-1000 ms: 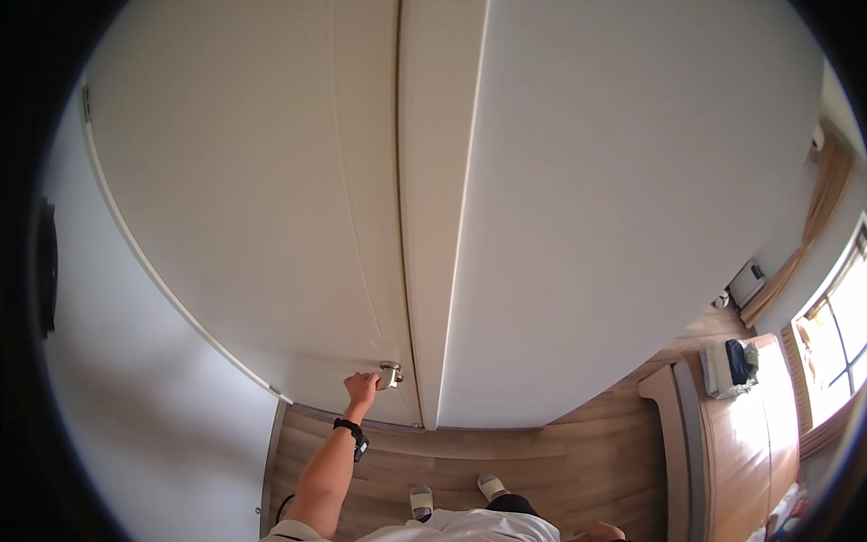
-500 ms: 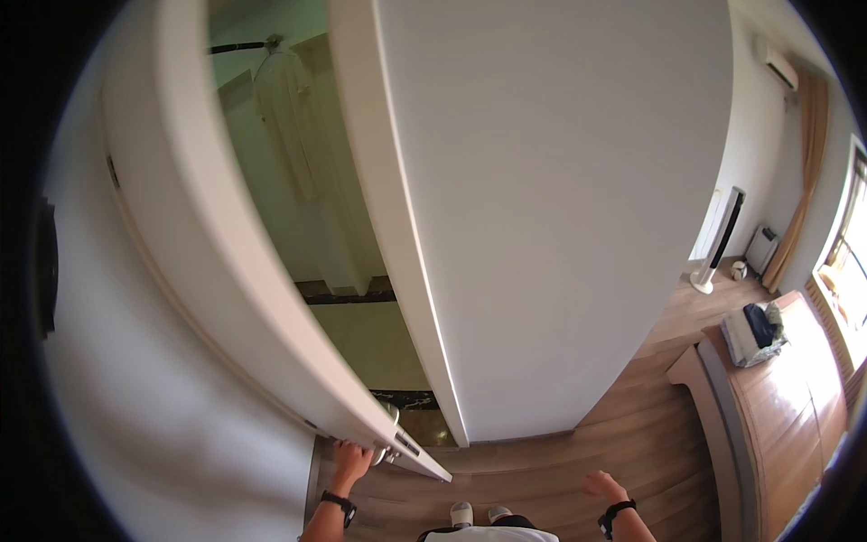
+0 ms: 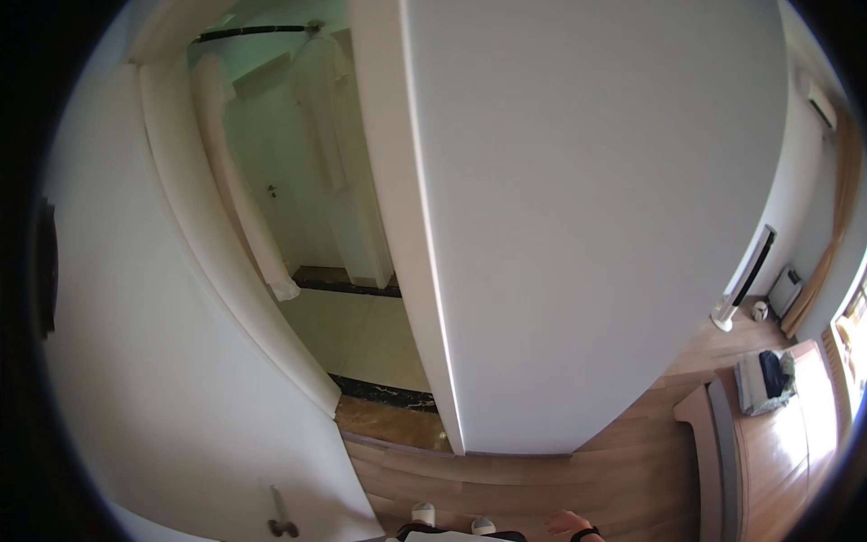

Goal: The person folds a light green and white patterned quilt on a bed, arranges several throw pillows and plush toys along the headboard, and then folds a pair of black shorts and a beige garment.

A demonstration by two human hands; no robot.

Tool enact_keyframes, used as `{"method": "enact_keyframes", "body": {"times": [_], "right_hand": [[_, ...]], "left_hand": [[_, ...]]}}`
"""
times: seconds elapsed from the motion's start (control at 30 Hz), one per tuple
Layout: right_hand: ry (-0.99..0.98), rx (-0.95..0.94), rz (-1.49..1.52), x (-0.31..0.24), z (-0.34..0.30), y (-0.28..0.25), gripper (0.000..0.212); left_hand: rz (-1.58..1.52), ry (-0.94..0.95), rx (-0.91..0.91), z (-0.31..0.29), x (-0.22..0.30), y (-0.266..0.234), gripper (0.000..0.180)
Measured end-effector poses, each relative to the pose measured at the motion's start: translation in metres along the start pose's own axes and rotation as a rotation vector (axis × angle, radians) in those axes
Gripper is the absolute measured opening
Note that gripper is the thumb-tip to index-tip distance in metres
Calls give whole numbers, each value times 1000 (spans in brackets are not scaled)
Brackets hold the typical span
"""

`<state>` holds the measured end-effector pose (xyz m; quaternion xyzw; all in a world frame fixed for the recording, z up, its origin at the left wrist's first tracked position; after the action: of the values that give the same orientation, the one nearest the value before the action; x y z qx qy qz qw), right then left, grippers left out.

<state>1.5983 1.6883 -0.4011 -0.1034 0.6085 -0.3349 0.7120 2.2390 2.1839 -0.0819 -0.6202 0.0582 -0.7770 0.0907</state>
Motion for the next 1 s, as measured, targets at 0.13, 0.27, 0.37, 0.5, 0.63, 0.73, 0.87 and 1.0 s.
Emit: {"method": "enact_keyframes", "body": {"times": [0.13,0.27,0.37,0.5,0.63,0.73,0.87,1.0], "right_hand": [[840,-694,-49,-37,141,-16,17],[617,-736,-223,-54,250,-47,17],[176,-657,-179,-16,328,-20,20],[229,-782,-448,89,371,-3,16],[1229,-204,769,27,545,68,21],[1277,-268,663,46,590,57,28],[1333,-281,648,131,616,36,34],[1301,-550,535,163,749,22,31]], "left_hand": [[-341,-377,555,43,29,-72,47],[-274,-537,524,95,6,-34,46],[-155,-614,267,117,-47,17,46],[-76,-710,-364,147,-88,221,45],[114,-729,-545,185,-124,235,44],[174,-716,-774,215,-133,325,43],[257,-681,-1013,256,-135,437,43],[389,-706,-1115,301,-166,505,42]]}}
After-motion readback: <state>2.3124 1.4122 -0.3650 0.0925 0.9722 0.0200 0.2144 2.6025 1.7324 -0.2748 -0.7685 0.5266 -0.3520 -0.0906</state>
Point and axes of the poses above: each hand's wrist, its own z-axis towards the middle knuckle, its own y-axis out of the palm, x = y × z, the point moved 3 cm from there along z, towards the middle knuckle, and after that the axes turned 15 degrees about z, right-handed, at the moved point
